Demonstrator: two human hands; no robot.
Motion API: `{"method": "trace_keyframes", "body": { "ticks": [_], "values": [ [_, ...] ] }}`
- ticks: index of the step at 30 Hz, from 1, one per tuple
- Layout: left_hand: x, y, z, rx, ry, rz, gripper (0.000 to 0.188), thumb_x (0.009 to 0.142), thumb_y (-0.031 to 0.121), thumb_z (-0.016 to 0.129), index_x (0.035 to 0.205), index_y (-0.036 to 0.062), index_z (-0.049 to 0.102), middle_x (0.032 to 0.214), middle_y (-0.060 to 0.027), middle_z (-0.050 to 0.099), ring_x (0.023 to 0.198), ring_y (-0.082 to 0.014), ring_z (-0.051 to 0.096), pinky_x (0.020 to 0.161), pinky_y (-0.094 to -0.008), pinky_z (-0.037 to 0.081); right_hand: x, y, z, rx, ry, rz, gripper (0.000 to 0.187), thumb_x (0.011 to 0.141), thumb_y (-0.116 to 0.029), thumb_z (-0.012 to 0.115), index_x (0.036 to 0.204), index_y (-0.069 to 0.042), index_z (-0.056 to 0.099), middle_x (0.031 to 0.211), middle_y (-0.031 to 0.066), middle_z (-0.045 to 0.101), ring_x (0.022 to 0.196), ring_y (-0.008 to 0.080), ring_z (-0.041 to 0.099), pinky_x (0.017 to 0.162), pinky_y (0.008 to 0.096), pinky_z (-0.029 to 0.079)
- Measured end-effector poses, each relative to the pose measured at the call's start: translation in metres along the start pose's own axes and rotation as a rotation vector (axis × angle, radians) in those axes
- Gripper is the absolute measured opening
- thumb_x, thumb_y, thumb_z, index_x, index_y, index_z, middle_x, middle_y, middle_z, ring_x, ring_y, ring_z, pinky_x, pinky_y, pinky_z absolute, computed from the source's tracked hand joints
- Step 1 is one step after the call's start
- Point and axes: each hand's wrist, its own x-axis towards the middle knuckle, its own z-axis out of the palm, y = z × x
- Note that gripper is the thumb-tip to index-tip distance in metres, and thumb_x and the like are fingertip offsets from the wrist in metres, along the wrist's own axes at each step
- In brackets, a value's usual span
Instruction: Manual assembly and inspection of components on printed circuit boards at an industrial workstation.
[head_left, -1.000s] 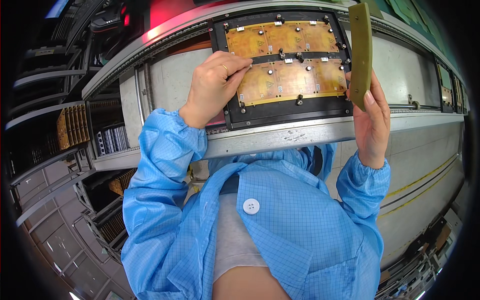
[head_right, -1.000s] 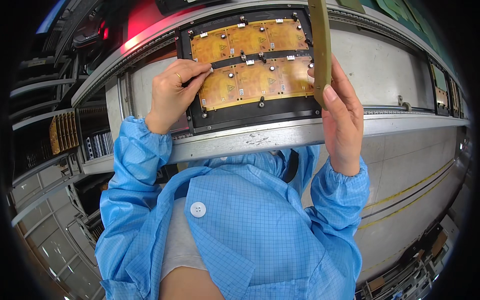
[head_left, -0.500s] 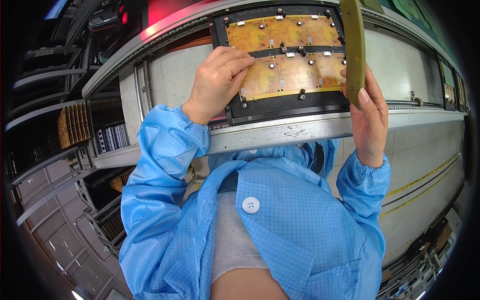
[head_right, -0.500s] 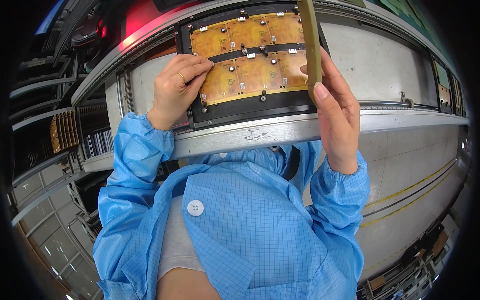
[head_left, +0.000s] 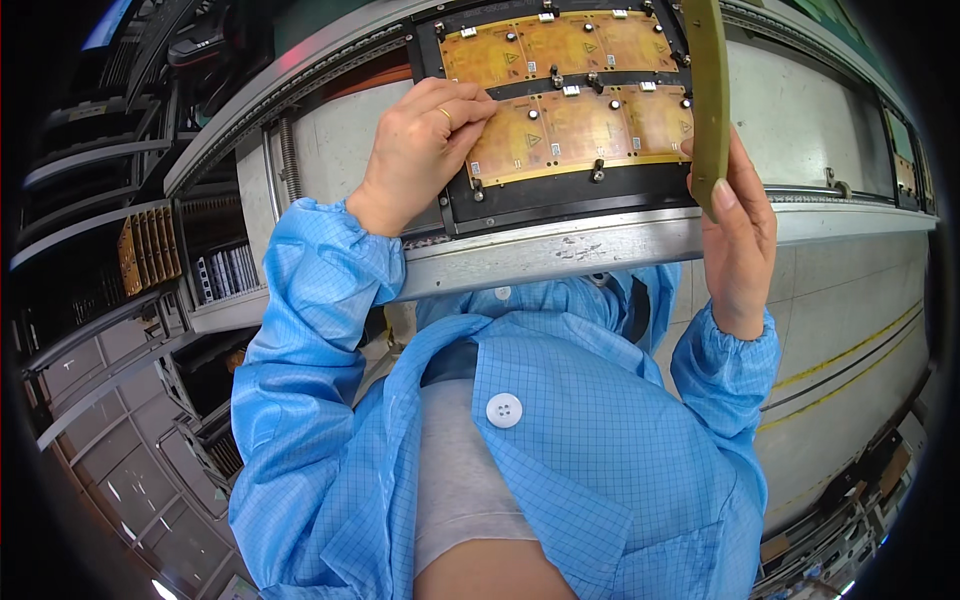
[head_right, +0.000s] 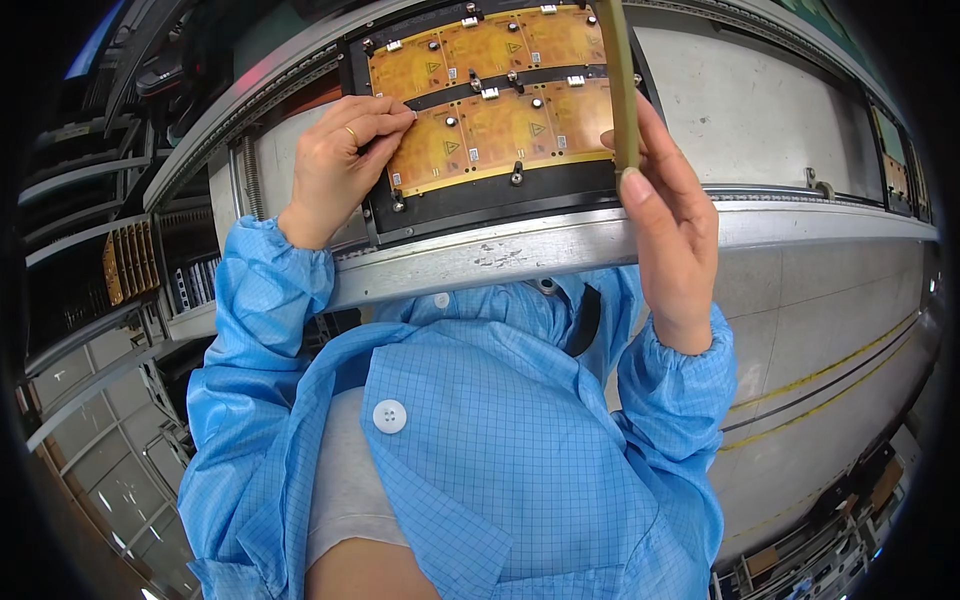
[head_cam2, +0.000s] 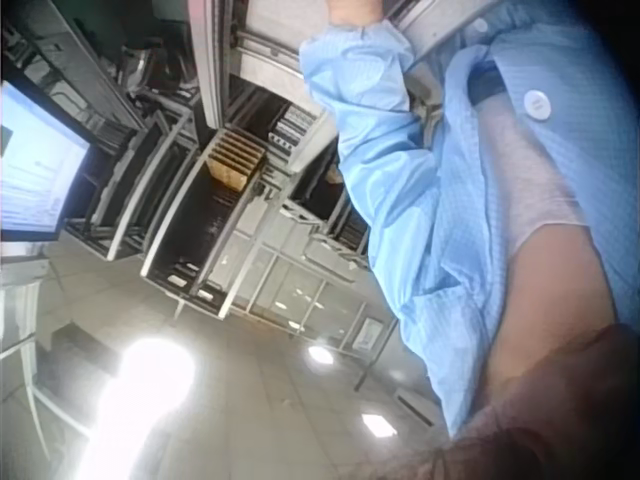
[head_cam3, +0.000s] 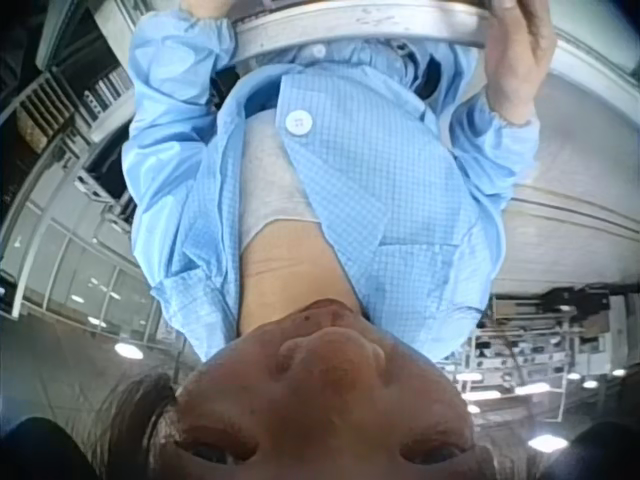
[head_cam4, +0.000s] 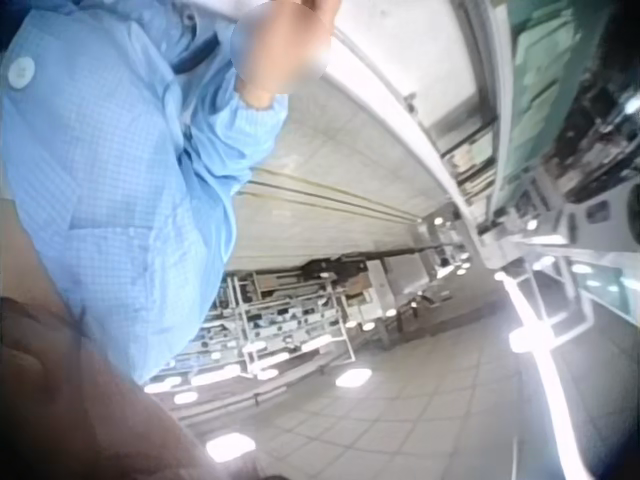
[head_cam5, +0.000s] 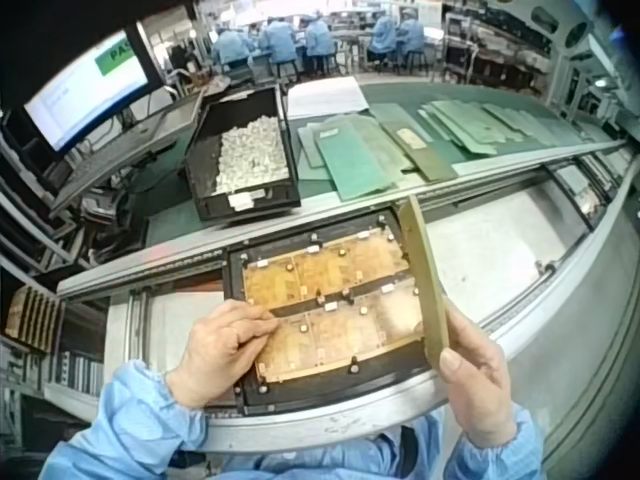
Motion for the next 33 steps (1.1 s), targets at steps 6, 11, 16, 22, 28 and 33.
{"method": "trace_keyframes", "body": {
  "ticks": [6,11,16,22,28,33],
  "values": [
    [0.004,0.003,-0.015,-0.016,-0.047,-0.029,0.018,0.077,-0.003,0.068,0.095,0.0001,0.07,0.098,-0.0123,0.066,0.093,-0.0308,0.062,0.082,-0.0373,0.053,0.002,-0.011,0.055,-0.646,-0.054,-0.23,0.058,0.089,-0.008,0.065,0.144,-0.006,0.048,0.11,0.0061,0.053,0.093,0.0152,0.049,0.083,0.0276,0.042],
    [-0.005,0.023,-0.014,-0.041,-0.135,-0.002,0.038,0.07,-0.011,0.059,0.108,-0.0051,0.065,0.114,-0.0157,0.058,0.105,-0.0337,0.057,0.091,-0.0386,0.05,0.002,0.004,0.11,-0.96,0.025,-0.33,0.056,0.082,-0.011,0.071,0.136,-0.007,0.055,0.106,0.0165,0.049,0.093,0.0309,0.045,0.084,0.0386,0.041],
    [-0.009,0.032,-0.005,-0.074,-0.163,-0.049,0.043,0.071,-0.013,0.057,0.113,-0.004,0.064,0.12,-0.0167,0.056,0.112,-0.034,0.056,0.098,-0.0397,0.047,0.014,0.02,0.118,-1.035,0.064,-0.296,0.054,0.083,-0.012,0.07,0.135,-0.005,0.056,0.107,0.0218,0.047,0.094,0.0359,0.043,0.083,0.042,0.042],
    [-0.023,0.022,0.012,-0.261,0.072,-0.234,0.038,0.073,-0.016,0.05,0.105,-0.0011,0.064,0.122,-0.0166,0.058,0.112,-0.0343,0.057,0.099,-0.0388,0.047,0.019,0.051,0.115,-1.059,0.082,-0.281,0.051,0.085,-0.013,0.069,0.133,-0.003,0.057,0.109,0.0236,0.046,0.098,0.0379,0.043,0.086,0.0435,0.042],
    [-0.053,0.029,-0.02,-0.113,0.136,-0.389,0.035,0.076,-0.016,0.049,0.102,0.0021,0.064,0.119,-0.0162,0.06,0.111,-0.0361,0.057,0.096,-0.0408,0.046,0.031,0.063,0.117,-1.064,0.103,-0.258,0.052,0.085,-0.014,0.07,0.134,-0.006,0.056,0.112,0.0248,0.046,0.1,0.0402,0.044,0.086,0.0449,0.044],
    [-0.088,0.033,-0.027,0.092,0.085,-0.627,0.024,0.085,-0.002,0.054,0.107,0.0017,0.061,0.12,-0.0171,0.058,0.119,-0.0385,0.048,0.103,-0.0467,0.039,0.04,0.044,0.097,-1.067,0.112,-0.227,0.056,0.085,-0.017,0.071,0.138,-0.01,0.054,0.12,0.0265,0.043,0.103,0.042,0.044,0.088,0.0469,0.044]
  ]
}}
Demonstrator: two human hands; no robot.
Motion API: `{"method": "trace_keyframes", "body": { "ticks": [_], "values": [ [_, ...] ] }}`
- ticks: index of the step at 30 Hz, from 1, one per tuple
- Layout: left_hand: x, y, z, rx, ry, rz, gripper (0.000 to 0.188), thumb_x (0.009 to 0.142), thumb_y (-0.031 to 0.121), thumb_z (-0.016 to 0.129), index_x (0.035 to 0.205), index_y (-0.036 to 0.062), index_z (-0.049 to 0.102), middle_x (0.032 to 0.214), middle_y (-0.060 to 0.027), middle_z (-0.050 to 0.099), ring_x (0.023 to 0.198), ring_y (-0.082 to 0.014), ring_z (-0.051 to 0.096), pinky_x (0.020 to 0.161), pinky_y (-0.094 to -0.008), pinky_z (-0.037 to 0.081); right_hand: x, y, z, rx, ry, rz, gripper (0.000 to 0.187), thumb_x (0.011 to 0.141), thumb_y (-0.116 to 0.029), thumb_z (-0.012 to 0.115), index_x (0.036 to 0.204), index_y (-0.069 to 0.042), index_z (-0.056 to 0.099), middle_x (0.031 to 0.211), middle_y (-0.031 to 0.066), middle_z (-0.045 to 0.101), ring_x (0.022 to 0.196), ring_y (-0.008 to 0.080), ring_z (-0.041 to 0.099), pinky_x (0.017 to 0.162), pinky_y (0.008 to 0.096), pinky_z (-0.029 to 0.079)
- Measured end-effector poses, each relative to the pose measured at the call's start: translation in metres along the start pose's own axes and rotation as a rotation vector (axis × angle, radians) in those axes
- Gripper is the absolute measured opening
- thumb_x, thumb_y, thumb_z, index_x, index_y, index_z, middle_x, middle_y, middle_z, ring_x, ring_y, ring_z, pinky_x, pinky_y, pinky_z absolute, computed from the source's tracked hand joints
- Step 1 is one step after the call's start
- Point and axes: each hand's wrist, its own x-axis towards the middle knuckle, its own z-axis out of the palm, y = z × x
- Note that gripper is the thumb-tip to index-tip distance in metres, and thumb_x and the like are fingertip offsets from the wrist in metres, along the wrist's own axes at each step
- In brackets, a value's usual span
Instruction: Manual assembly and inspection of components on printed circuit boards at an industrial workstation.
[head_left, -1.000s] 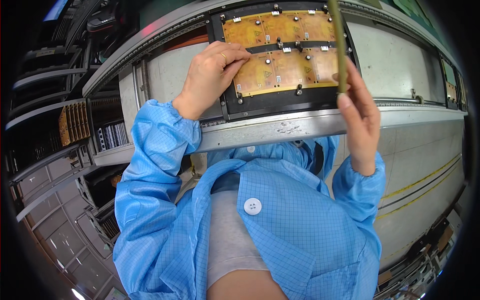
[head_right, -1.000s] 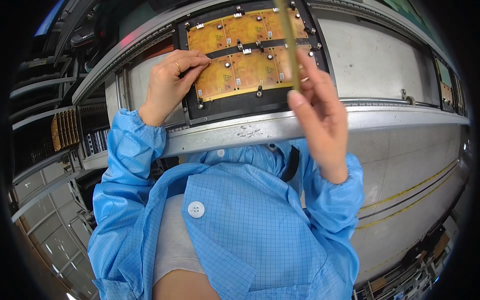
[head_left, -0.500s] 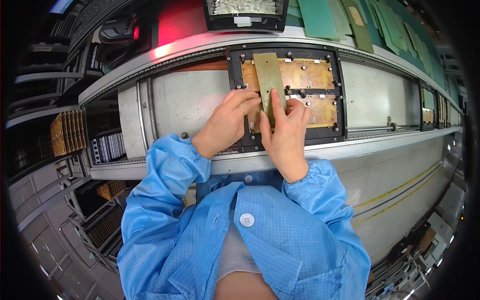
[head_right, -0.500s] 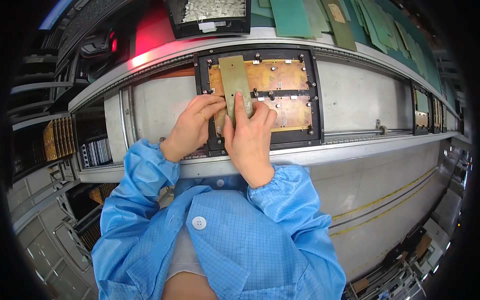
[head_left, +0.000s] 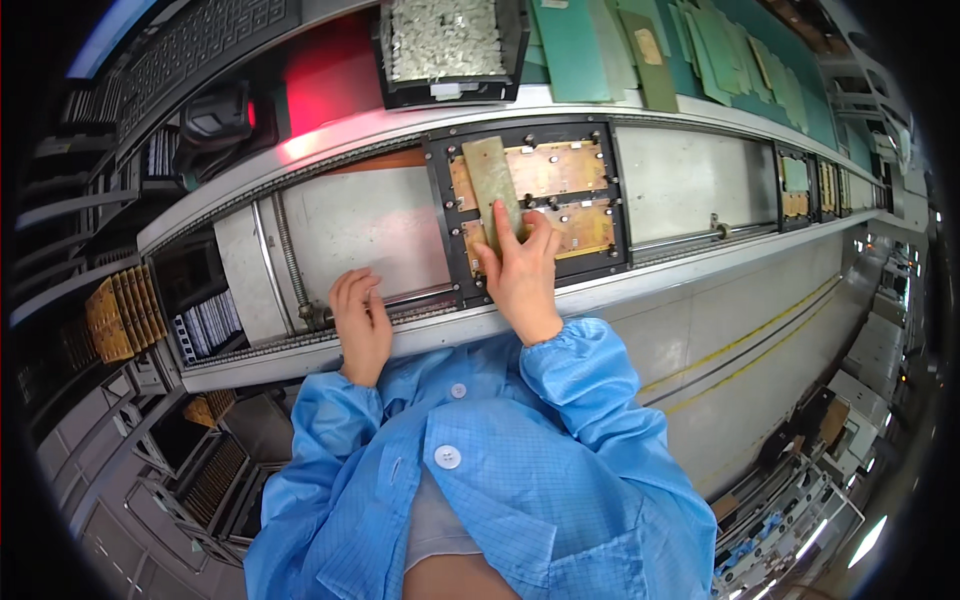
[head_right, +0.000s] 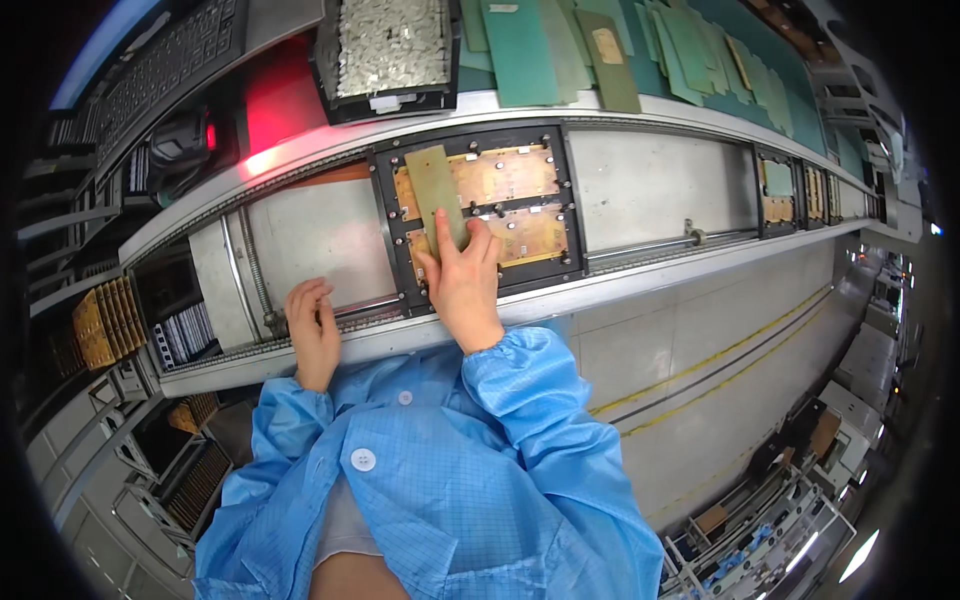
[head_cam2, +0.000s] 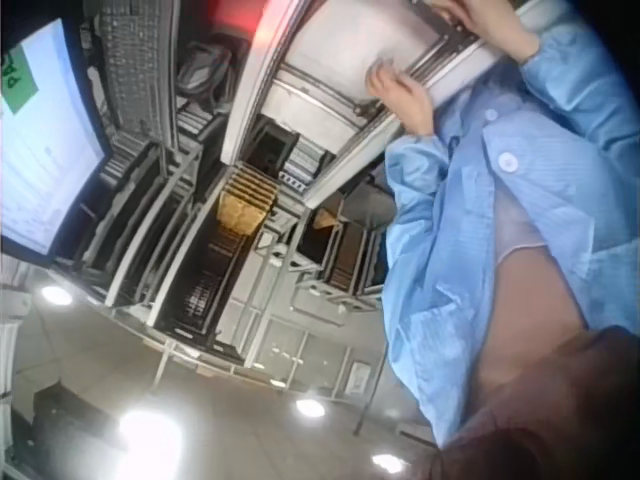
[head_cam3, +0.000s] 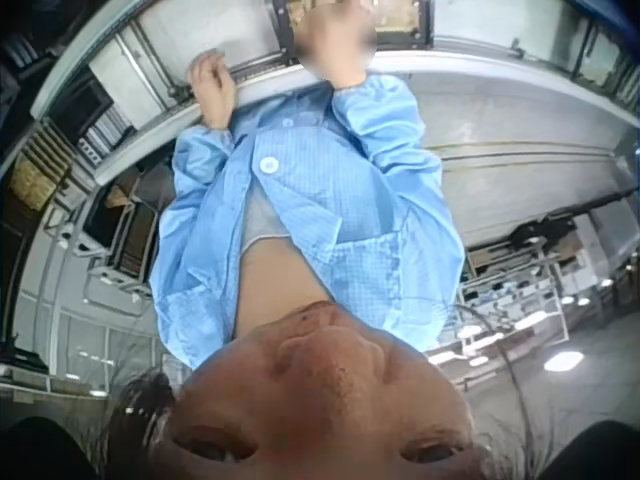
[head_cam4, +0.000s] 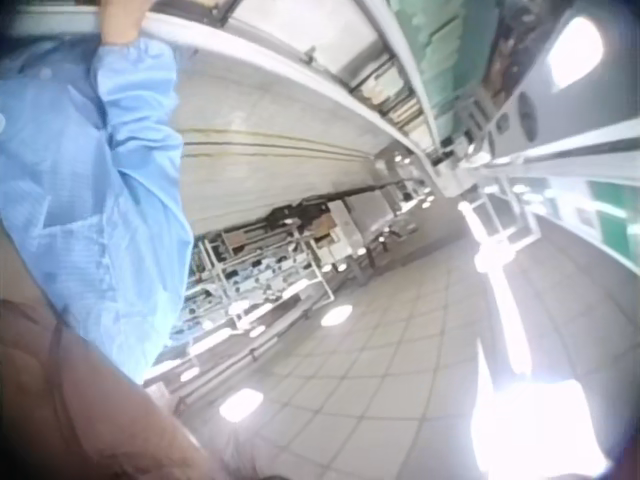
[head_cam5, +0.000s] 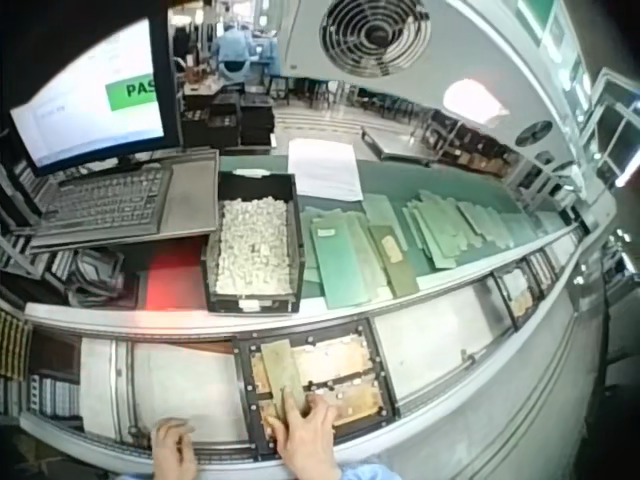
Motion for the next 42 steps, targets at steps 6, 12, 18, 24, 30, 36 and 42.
{"method": "trace_keyframes", "body": {
  "ticks": [6,12,18,24,30,36,42],
  "values": [
    [-0.017,0.027,0.03,0.516,0.115,-0.152,0.035,0.093,0.018,0.053,0.124,0.0015,0.054,0.133,-0.0214,0.048,0.128,-0.0431,0.037,0.11,-0.0525,0.028,0.065,0.066,-0.059,0.026,0.171,-0.061,0.044,0.084,-0.02,0.072,0.121,-0.002,0.057,0.114,0.0249,0.051,0.106,0.0415,0.047,0.092,0.0493,0.04],
    [0.002,0.036,0.04,0.392,0.08,-0.1,0.034,0.096,0.021,0.05,0.125,0.0028,0.055,0.141,-0.0205,0.043,0.131,-0.0422,0.037,0.109,-0.0502,0.03,0.218,0.257,-0.098,-0.106,0.211,0.159,0.057,0.081,-0.041,0.075,0.114,0.002,0.057,0.117,0.0251,0.056,0.111,0.0411,0.05,0.092,0.0473,0.042],
    [-0.003,0.021,0.043,0.383,0.025,-0.145,0.025,0.095,0.015,0.05,0.115,0.0029,0.059,0.136,-0.018,0.048,0.127,-0.0408,0.041,0.107,-0.049,0.033,0.259,0.273,-0.074,0.044,0.147,0.132,0.063,0.073,-0.041,0.081,0.116,-0.002,0.054,0.117,0.0233,0.052,0.11,0.0402,0.044,0.095,0.0486,0.038],
    [-0.004,0.018,0.042,0.401,0.024,-0.146,0.023,0.09,0.009,0.052,0.111,0.0023,0.06,0.131,-0.019,0.05,0.124,-0.041,0.044,0.105,-0.0496,0.035,0.29,0.279,-0.087,0.177,0.197,0.003,0.054,0.08,-0.037,0.078,0.116,-0.003,0.058,0.117,0.0223,0.057,0.111,0.0385,0.047,0.094,0.0456,0.041],
    [-0.005,0.02,0.044,0.378,0.02,-0.148,0.023,0.091,0.007,0.05,0.111,0.001,0.06,0.131,-0.0196,0.05,0.123,-0.0409,0.044,0.105,-0.0489,0.035,0.331,0.377,-0.121,-0.407,0.448,0.184,0.049,0.086,-0.039,0.07,0.119,-0.004,0.058,0.116,0.0234,0.057,0.111,0.0408,0.05,0.092,0.0476,0.04],
    [-0.003,0.02,0.042,0.384,0.023,-0.135,0.022,0.09,0.006,0.049,0.109,0.0007,0.059,0.129,-0.0187,0.051,0.121,-0.0401,0.045,0.104,-0.0485,0.035,0.334,0.405,-0.124,-0.232,0.293,0.346,0.06,0.079,-0.045,0.073,0.123,-0.009,0.057,0.12,0.0263,0.051,0.113,0.0407,0.045,0.098,0.0502,0.036],
    [-0.005,0.026,0.057,0.406,0.089,-0.15,0.024,0.09,0.006,0.047,0.112,0.0009,0.056,0.129,-0.021,0.051,0.121,-0.041,0.044,0.105,-0.049,0.034,0.352,0.415,-0.154,-0.021,0.301,0.279,0.062,0.088,-0.058,0.059,0.124,-0.008,0.06,0.125,0.0258,0.055,0.119,0.0425,0.046,0.1,0.0507,0.037]
  ]
}}
